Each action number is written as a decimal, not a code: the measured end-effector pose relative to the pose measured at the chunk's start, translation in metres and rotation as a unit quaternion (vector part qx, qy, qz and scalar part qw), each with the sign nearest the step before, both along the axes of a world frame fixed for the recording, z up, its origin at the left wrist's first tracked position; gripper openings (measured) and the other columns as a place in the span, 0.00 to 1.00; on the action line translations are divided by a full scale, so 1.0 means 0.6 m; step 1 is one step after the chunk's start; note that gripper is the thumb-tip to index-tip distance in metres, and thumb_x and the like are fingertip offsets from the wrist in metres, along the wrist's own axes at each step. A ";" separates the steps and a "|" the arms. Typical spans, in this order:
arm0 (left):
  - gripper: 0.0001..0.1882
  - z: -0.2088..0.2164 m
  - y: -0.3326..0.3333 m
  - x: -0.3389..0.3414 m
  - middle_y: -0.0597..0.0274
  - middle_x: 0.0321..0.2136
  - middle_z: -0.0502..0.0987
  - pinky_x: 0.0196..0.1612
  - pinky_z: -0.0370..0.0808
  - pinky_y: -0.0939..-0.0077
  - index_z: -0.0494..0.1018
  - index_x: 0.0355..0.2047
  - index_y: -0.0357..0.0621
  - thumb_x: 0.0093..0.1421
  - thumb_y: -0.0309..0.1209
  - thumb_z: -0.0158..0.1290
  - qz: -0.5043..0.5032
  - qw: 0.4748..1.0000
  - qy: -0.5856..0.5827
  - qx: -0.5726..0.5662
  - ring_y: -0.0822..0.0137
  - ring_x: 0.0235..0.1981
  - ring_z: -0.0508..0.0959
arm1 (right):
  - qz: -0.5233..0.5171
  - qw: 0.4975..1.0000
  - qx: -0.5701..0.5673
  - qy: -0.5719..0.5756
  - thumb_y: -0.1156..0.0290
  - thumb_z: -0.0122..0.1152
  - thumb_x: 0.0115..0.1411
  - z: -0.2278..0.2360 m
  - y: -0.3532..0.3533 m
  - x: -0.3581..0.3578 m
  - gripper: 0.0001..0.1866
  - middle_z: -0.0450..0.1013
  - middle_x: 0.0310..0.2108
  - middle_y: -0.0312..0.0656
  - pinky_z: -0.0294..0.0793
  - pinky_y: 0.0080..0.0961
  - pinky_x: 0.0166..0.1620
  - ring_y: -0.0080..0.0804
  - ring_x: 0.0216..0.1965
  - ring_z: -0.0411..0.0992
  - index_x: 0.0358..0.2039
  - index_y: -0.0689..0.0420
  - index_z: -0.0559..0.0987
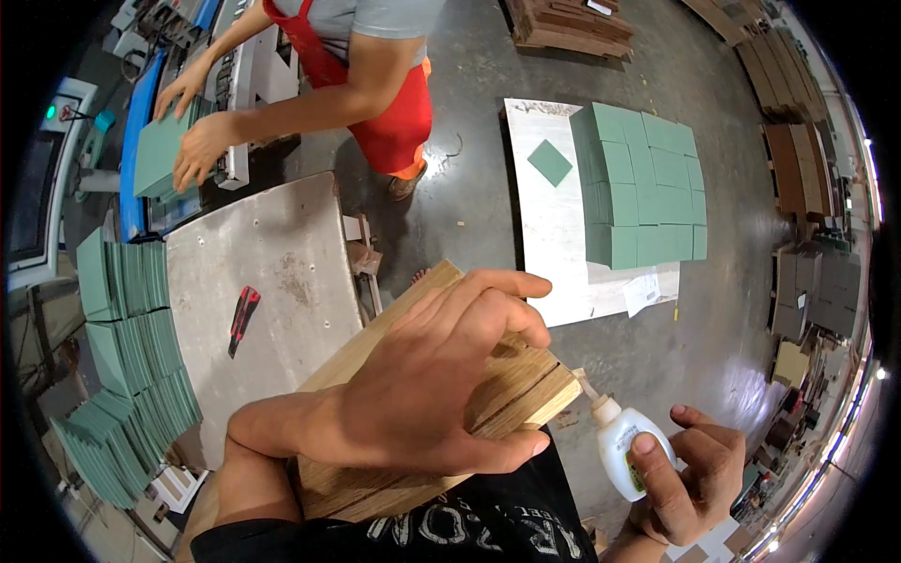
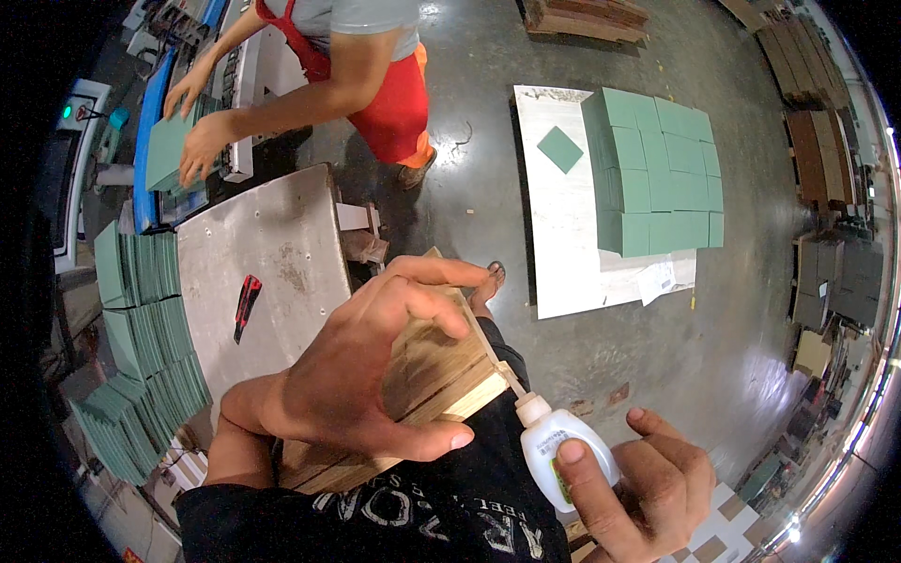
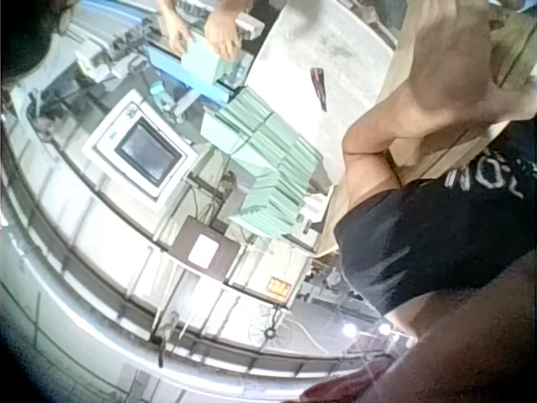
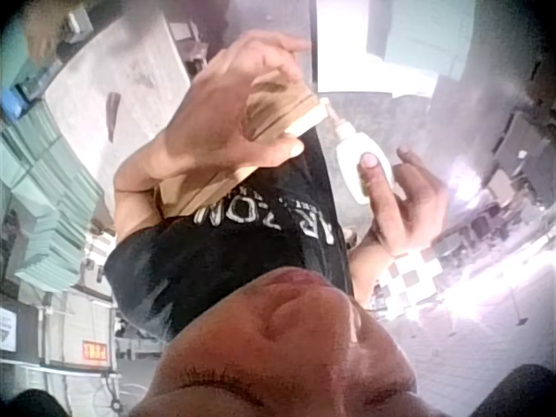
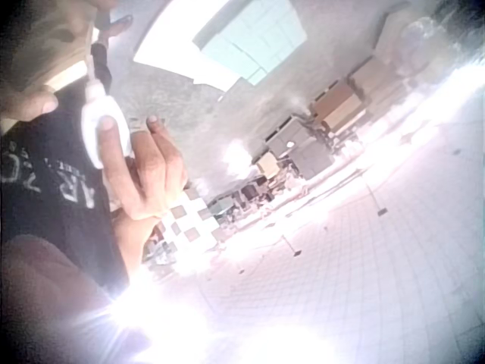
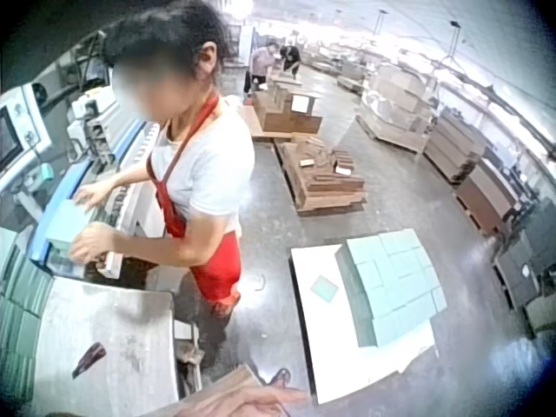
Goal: The person trims a wooden board with a utility knife, applies glue from a bottle along the edge, attaches an edge strip by hand, trims the excess strip with the utility knife, and carries the board away.
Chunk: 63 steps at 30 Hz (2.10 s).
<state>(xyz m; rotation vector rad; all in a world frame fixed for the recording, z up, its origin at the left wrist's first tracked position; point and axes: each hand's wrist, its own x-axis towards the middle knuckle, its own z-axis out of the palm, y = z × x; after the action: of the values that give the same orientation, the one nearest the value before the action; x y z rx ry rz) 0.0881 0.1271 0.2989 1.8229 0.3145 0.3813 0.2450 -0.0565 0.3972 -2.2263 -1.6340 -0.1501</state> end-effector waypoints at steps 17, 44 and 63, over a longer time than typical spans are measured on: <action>0.26 0.019 0.007 0.019 0.59 0.46 0.69 0.54 0.67 0.70 0.74 0.50 0.44 0.52 0.35 0.68 -0.032 0.989 0.035 -0.143 0.63 0.48 0.72 | -0.129 0.919 0.250 0.277 0.82 0.71 0.50 -0.165 -0.052 0.059 0.15 0.74 0.31 0.44 0.68 0.22 0.31 0.29 0.28 0.71 0.41 0.63 0.84; 0.59 -0.029 0.015 0.028 0.58 0.42 0.72 0.55 0.67 0.66 0.54 0.71 0.43 0.41 0.35 0.75 -0.006 0.964 -0.057 -0.259 0.62 0.47 0.74 | -0.255 0.780 0.375 0.430 0.81 0.66 0.62 -0.246 -0.075 0.039 0.13 0.73 0.36 0.41 0.81 0.23 0.37 0.26 0.35 0.75 0.48 0.67 0.81; 0.68 -0.012 0.021 0.038 0.55 0.45 0.79 0.66 0.60 0.55 0.39 0.75 0.40 0.44 0.34 0.75 -0.009 0.994 -0.091 -0.061 0.56 0.54 0.75 | -0.262 0.700 0.377 0.547 0.72 0.68 0.64 -0.253 -0.063 0.031 0.15 0.78 0.35 0.43 0.79 0.26 0.39 0.26 0.33 0.77 0.47 0.65 0.77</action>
<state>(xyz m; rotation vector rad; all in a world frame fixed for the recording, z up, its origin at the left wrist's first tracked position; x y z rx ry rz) 0.1106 0.1400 0.2919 1.6570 0.1894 0.5020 0.2636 -0.0941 0.2452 -1.4616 -0.1687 0.2817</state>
